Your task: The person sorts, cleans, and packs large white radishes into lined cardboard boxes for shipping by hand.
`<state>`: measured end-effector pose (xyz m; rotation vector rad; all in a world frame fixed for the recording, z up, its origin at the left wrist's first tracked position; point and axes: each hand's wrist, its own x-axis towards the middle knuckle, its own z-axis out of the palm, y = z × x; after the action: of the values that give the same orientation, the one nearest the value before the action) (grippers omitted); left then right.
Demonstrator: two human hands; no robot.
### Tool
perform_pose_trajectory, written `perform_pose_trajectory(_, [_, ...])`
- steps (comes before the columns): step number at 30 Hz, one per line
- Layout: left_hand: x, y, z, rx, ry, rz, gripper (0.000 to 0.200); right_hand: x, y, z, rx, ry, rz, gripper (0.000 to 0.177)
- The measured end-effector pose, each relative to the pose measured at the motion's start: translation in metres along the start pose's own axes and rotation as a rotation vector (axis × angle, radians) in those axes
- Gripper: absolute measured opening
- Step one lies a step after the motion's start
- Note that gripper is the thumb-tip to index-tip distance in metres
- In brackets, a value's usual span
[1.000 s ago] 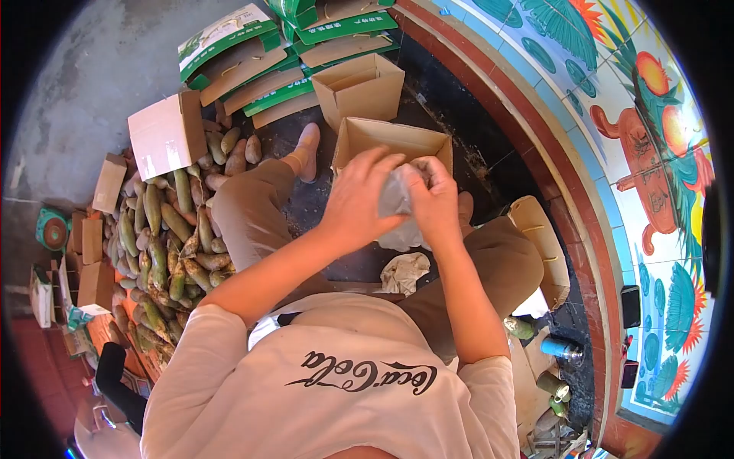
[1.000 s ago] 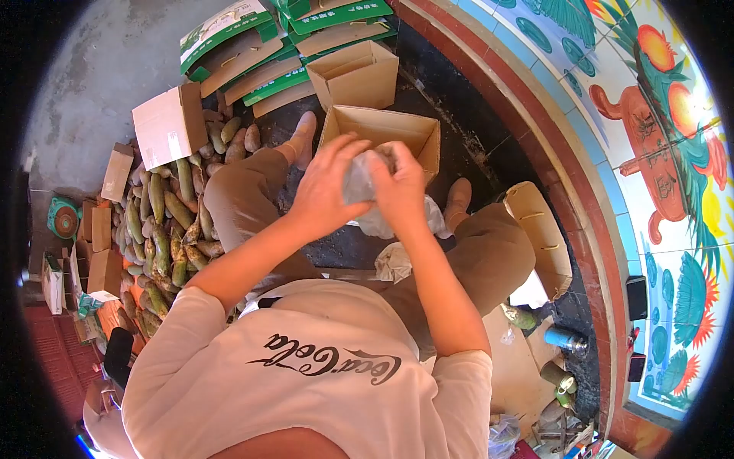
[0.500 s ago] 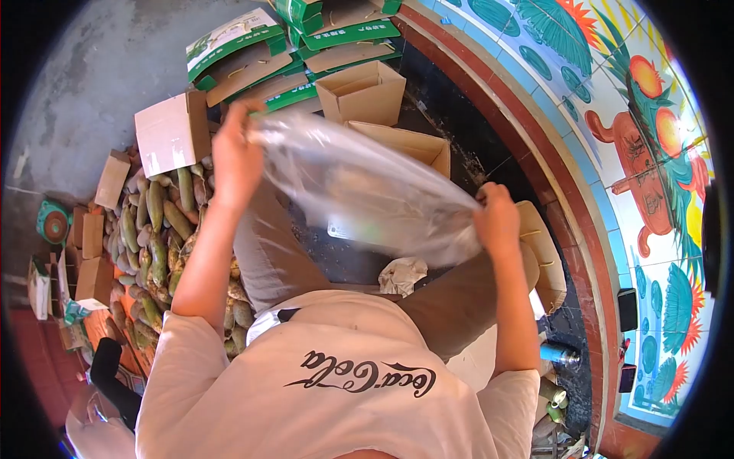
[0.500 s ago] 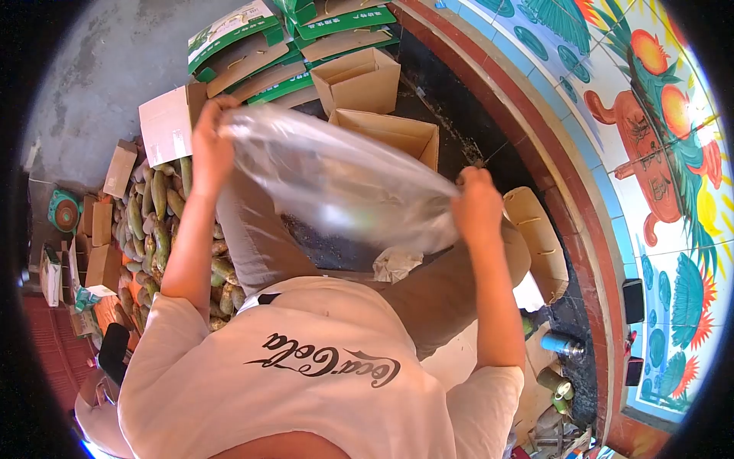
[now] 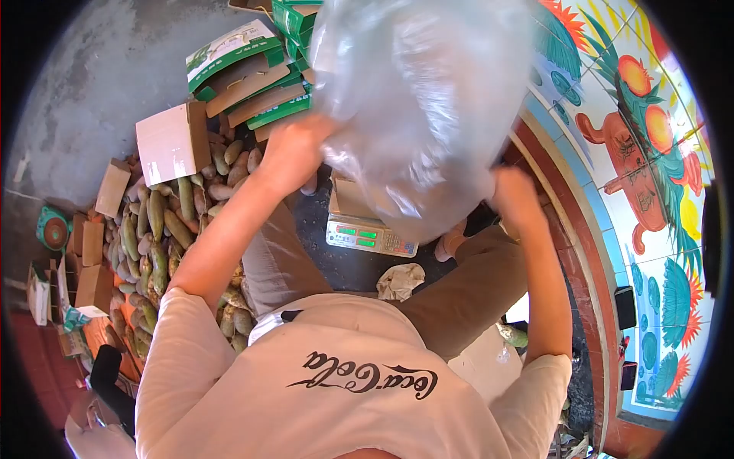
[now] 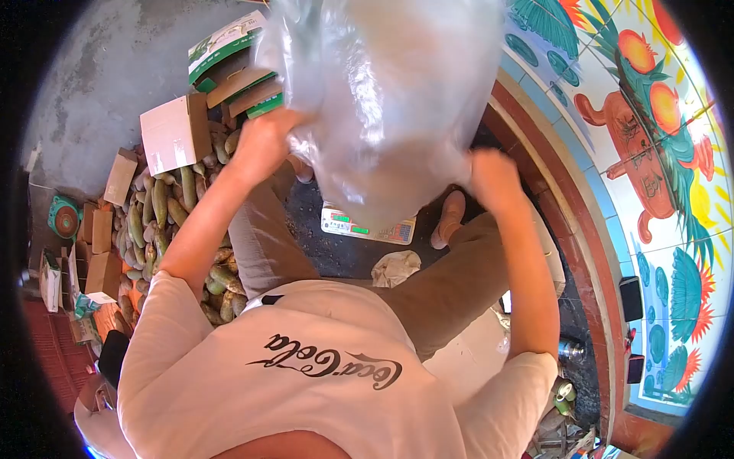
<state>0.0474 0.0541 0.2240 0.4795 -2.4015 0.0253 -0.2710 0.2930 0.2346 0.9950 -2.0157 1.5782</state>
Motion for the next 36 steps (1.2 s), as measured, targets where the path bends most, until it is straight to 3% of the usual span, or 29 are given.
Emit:
perform_pose_trajectory(1, [-0.015,-0.02,0.011,-0.171,-0.169,-0.171,0.031,-0.009,0.014,0.005,0.183,-0.211,0.16,0.021])
perform_pose_trajectory(3, [-0.019,-0.047,0.006,-0.516,-0.114,-0.471,0.034,-0.001,0.032,0.015,0.549,-0.64,0.455,0.016])
perform_pose_trajectory(4, [-0.026,-0.046,0.002,-0.694,-0.118,-0.641,0.035,0.01,0.022,0.002,-0.096,-0.562,-0.169,0.026])
perform_pose_trajectory(7, [-0.008,-0.033,-0.01,-0.844,0.029,-0.643,0.037,0.024,-0.005,0.003,0.28,-0.742,0.472,0.045])
perform_pose_trajectory(8, [0.002,-0.03,-0.018,-0.937,0.016,-0.693,0.036,0.022,-0.001,0.01,0.375,-0.616,0.448,0.04])
perform_pose_trajectory(11, [0.016,-0.033,-0.029,-1.17,-0.048,-0.844,0.034,0.033,-0.04,0.01,0.642,-0.626,0.667,0.033])
perform_pose_trajectory(14, [0.02,-0.042,-0.02,-1.234,-0.042,-0.993,0.03,0.034,-0.011,0.014,0.581,-0.656,0.722,0.028])
perform_pose_trajectory(17, [0.025,-0.043,0.001,-1.277,-0.045,-1.014,0.029,0.029,-0.011,0.027,0.605,-0.667,0.783,0.027])
perform_pose_trajectory(20, [0.029,-0.046,0.025,-1.292,-0.143,-1.103,0.03,0.018,0.001,0.046,0.696,-0.707,0.868,0.029])
perform_pose_trajectory(22, [0.027,-0.054,0.05,-1.301,-0.237,-1.161,0.032,0.007,0.02,0.063,0.724,-0.704,0.916,0.03])
perform_pose_trajectory(25, [0.024,-0.055,0.092,-1.337,-0.197,-1.21,0.032,-0.006,0.034,0.088,0.757,-0.649,0.989,0.031])
perform_pose_trajectory(26, [0.02,-0.057,0.113,-1.485,-0.177,-1.241,0.031,-0.014,0.044,0.1,0.776,-0.622,1.023,0.032])
perform_pose_trajectory(31, [0.021,-0.041,0.169,-1.501,-0.243,-1.227,0.029,-0.043,0.067,0.148,0.96,-0.55,1.02,0.03])
perform_pose_trajectory(32, [0.018,-0.041,0.187,-1.527,-0.298,-1.197,0.03,-0.049,0.068,0.162,0.855,-0.538,1.076,0.028])
perform_pose_trajectory(36, [0.012,-0.032,0.24,-1.307,-0.637,-1.224,0.037,-0.085,0.12,0.217,0.532,-0.967,1.029,0.031])
